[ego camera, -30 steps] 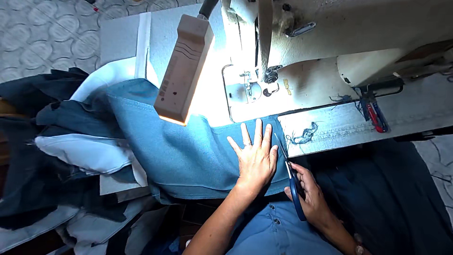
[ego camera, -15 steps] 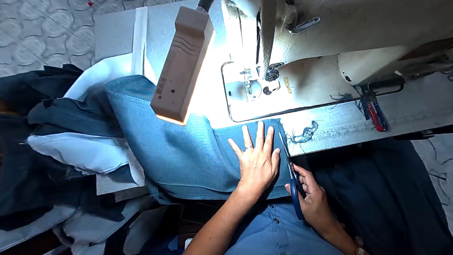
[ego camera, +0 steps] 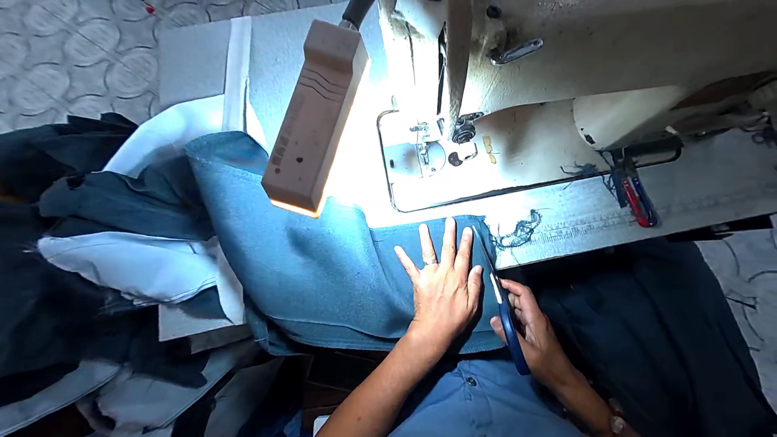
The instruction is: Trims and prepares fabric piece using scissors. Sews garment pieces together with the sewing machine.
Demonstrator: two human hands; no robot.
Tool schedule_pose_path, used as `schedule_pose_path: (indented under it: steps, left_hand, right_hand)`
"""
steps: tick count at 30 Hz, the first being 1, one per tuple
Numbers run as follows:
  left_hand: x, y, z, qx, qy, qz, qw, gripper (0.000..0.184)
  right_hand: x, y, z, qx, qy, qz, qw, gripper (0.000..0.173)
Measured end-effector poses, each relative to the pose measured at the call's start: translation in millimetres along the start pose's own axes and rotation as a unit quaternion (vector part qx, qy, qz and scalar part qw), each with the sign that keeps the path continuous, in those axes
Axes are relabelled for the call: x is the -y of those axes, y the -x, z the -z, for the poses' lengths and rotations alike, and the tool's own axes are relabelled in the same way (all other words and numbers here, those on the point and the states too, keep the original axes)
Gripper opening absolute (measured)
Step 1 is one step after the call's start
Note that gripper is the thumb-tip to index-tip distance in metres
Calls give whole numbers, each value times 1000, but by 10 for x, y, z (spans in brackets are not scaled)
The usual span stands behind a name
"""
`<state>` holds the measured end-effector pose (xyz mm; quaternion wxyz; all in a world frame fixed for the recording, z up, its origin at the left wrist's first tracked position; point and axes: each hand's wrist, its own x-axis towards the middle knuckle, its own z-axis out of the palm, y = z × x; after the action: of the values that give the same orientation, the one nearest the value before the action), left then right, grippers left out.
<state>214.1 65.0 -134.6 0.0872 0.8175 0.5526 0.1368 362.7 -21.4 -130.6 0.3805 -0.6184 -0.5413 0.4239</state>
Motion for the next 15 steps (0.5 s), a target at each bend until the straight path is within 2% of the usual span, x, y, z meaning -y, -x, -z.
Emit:
schedule_pose_path:
  steps: [8, 15]
  left_hand:
    - [-139, 181, -53, -32, 8, -19, 999, 54]
    - [-147, 173, -58, -25, 6, -18, 1000, 54]
  right_hand:
    - [46, -2, -54, -54, 9, -11, 998, 57]
    - [101, 68, -61, -83, -3, -17, 996, 45]
